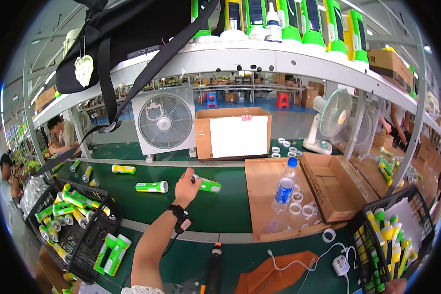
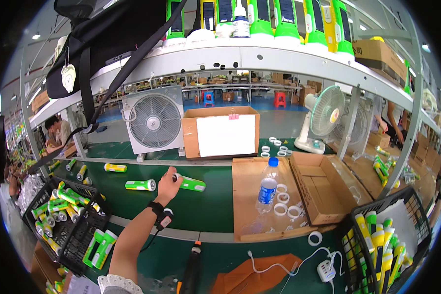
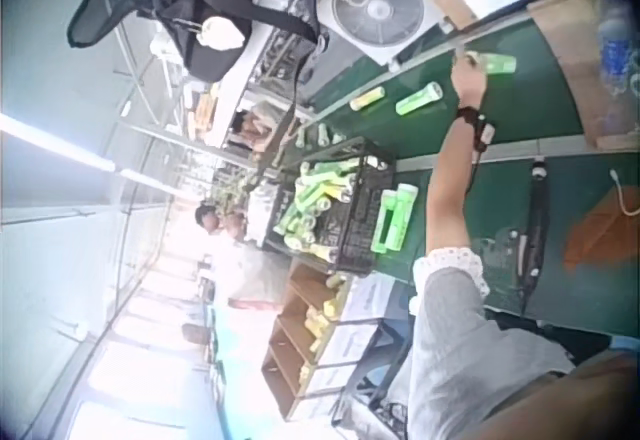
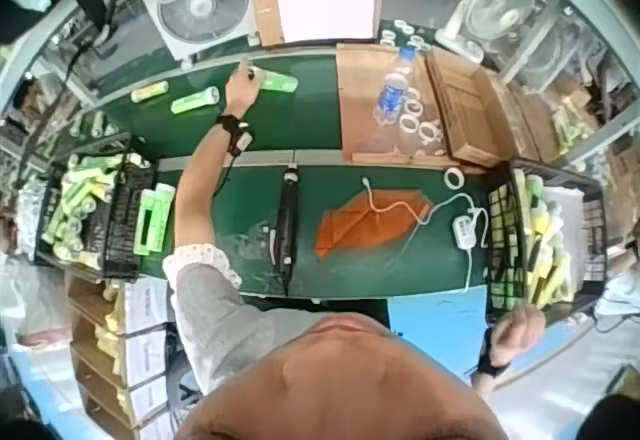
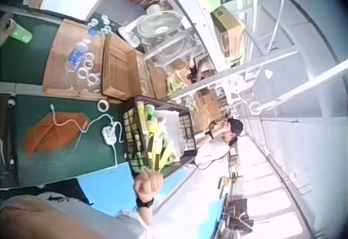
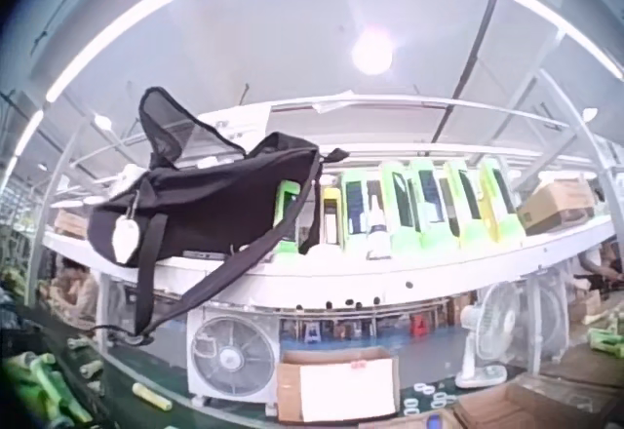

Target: Assembling flashlight components including inserting batteries and LEDs and securing the housing with a power screwdriver.

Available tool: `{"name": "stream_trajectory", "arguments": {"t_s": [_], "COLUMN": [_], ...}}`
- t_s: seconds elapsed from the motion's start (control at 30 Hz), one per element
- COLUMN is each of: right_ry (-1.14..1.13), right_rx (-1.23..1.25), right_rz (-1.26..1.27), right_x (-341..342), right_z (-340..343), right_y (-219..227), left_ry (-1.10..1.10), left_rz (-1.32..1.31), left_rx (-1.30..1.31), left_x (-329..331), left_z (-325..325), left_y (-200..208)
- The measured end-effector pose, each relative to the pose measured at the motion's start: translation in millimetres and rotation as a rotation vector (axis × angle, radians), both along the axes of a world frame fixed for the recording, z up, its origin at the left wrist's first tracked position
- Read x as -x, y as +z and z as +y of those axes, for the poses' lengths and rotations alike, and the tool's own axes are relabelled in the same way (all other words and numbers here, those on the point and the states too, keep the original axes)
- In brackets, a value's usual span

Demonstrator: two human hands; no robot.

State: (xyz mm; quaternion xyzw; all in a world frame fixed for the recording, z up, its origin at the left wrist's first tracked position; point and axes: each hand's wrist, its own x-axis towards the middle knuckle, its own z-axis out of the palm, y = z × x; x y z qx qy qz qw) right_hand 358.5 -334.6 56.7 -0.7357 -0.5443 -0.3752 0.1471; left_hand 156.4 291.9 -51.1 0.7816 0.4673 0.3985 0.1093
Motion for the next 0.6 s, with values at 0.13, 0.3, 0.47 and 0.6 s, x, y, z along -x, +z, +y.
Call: {"name": "stream_trajectory", "arguments": {"t_s": [0.13,0.3,0.47,0.6], "right_ry": [0.409,0.608,0.573,0.481], "right_rx": [-0.001,-0.022,-0.123,0.031], "right_rz": [0.677,0.735,0.873,0.677], "right_x": [46,72,81,83], "right_z": [77,221,254,245], "right_y": [-44,-72,-105,-109], "left_ry": [-0.565,-0.857,-0.748,-0.809], "left_rz": [-0.309,-0.531,-1.022,-1.25], "left_rx": [0.085,0.656,1.049,1.32], "left_x": [-22,0,-19,-35], "left_z": [-118,-216,-242,-262], "left_y": [82,83,12,-34]}}
